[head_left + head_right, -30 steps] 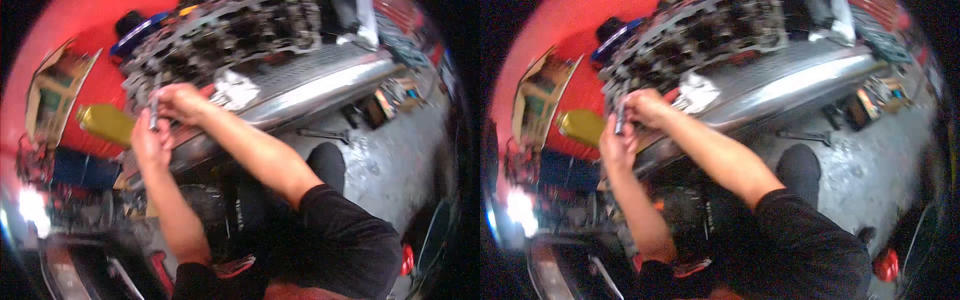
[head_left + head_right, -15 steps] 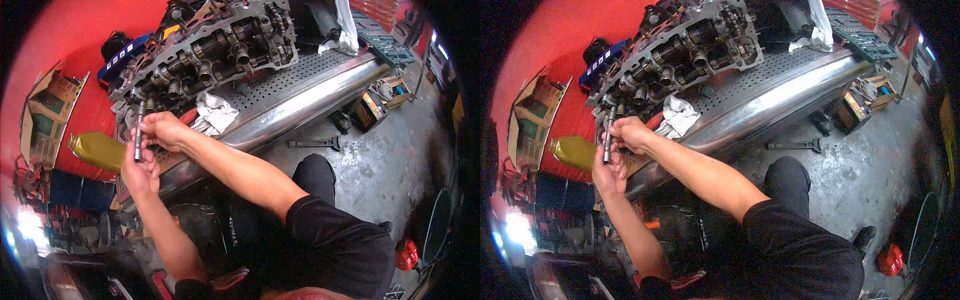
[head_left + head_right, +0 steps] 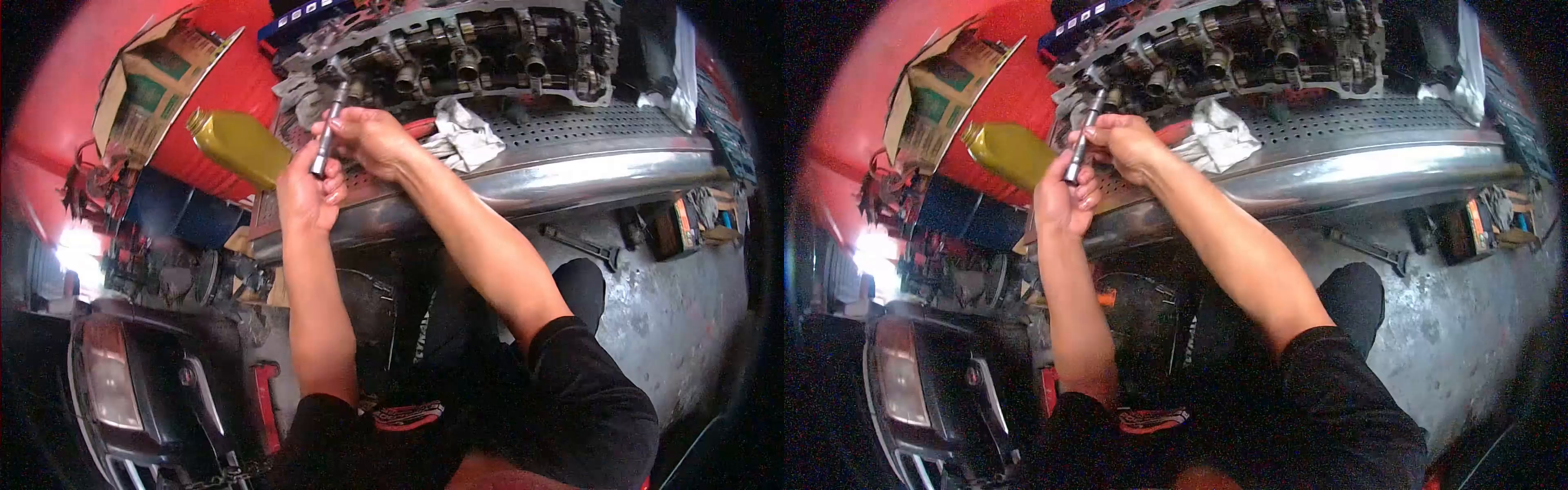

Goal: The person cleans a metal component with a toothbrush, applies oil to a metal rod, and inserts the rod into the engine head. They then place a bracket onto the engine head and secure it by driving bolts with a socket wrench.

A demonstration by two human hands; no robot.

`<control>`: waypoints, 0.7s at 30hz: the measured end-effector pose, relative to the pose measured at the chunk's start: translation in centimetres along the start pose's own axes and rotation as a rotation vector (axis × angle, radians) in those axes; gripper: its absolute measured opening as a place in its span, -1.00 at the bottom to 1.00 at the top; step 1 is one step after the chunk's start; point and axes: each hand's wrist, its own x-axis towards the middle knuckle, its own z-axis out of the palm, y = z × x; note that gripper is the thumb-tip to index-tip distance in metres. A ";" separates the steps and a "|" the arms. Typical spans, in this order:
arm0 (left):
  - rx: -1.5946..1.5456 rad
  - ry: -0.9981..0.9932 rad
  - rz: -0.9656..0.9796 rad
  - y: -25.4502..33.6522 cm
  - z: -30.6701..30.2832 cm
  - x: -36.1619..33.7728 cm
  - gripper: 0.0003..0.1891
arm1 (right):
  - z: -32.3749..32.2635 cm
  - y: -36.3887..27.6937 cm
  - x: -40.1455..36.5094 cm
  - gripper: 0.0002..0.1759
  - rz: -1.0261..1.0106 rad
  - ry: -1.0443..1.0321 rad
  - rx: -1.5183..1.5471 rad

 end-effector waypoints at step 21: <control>1.451 0.506 1.116 -3.2 3.7 -0.5 -0.80 | -0.3 -0.2 0.6 -0.74 0.011 -0.105 0.140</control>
